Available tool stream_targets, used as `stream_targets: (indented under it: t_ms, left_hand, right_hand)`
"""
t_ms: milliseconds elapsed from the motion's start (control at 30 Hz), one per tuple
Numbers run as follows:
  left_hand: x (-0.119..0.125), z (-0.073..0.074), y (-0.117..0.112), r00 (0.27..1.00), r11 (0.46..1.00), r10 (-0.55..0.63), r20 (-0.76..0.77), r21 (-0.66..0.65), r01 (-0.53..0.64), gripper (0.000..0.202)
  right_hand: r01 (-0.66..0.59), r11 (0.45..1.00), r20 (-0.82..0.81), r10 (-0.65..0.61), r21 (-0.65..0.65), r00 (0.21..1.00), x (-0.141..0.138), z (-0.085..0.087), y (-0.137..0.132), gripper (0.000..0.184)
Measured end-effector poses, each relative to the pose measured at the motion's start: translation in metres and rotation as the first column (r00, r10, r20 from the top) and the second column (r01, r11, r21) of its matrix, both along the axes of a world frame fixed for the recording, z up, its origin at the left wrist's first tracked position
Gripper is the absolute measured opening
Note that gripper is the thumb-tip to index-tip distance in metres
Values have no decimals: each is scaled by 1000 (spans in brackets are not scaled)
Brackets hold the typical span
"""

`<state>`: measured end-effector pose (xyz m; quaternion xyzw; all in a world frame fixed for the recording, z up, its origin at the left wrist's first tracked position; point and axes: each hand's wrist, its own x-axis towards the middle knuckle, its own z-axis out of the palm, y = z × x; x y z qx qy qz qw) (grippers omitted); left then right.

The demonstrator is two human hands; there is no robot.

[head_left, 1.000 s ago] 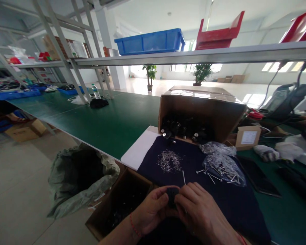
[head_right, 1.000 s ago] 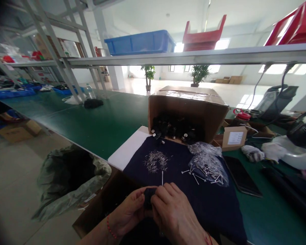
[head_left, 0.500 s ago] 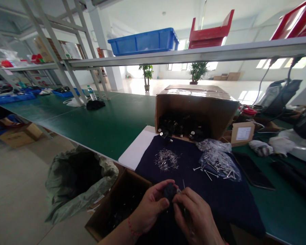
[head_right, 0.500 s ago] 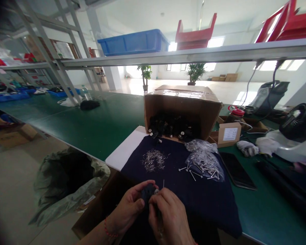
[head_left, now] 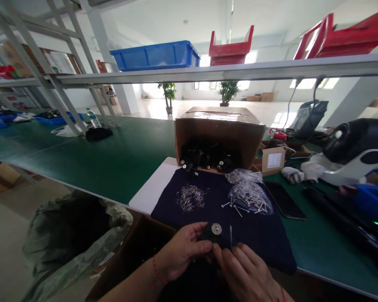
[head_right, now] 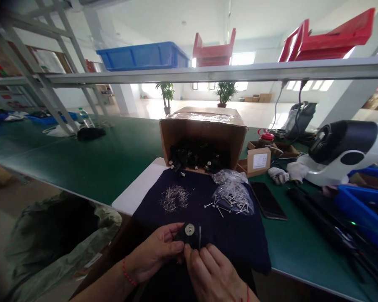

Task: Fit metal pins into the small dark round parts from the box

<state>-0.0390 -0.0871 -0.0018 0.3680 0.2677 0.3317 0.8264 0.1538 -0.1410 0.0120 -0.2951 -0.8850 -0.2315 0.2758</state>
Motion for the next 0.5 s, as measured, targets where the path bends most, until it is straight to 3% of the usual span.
stream_targets:
  t_ms: [133,233,333,433,500]
  left_hand:
    - [11,3,3,999,1000,16,-33,-16,-16,44]
    - [16,4,3,996,998,67,-63,-2,-67,41]
    - [17,5,3,991,996,87,-101,18,-86,37]
    - [17,7,4,988,994,109,-111,31,-106,33]
    - [15,8,7,986,991,131,-99,37,-127,30]
  right_hand:
    - [-28,999,-41,27,-31,999,29,-11,14,37]
    - [168,979,-149,-184,-113,972,48,-19,43,28]
    - [328,931,-6,-334,-160,943,56,-21,78,24]
    - [300,942,170,-274,-152,946,50,-20,106,27]
    - [262,951,205,-227,-165,952,42,-18,117,19]
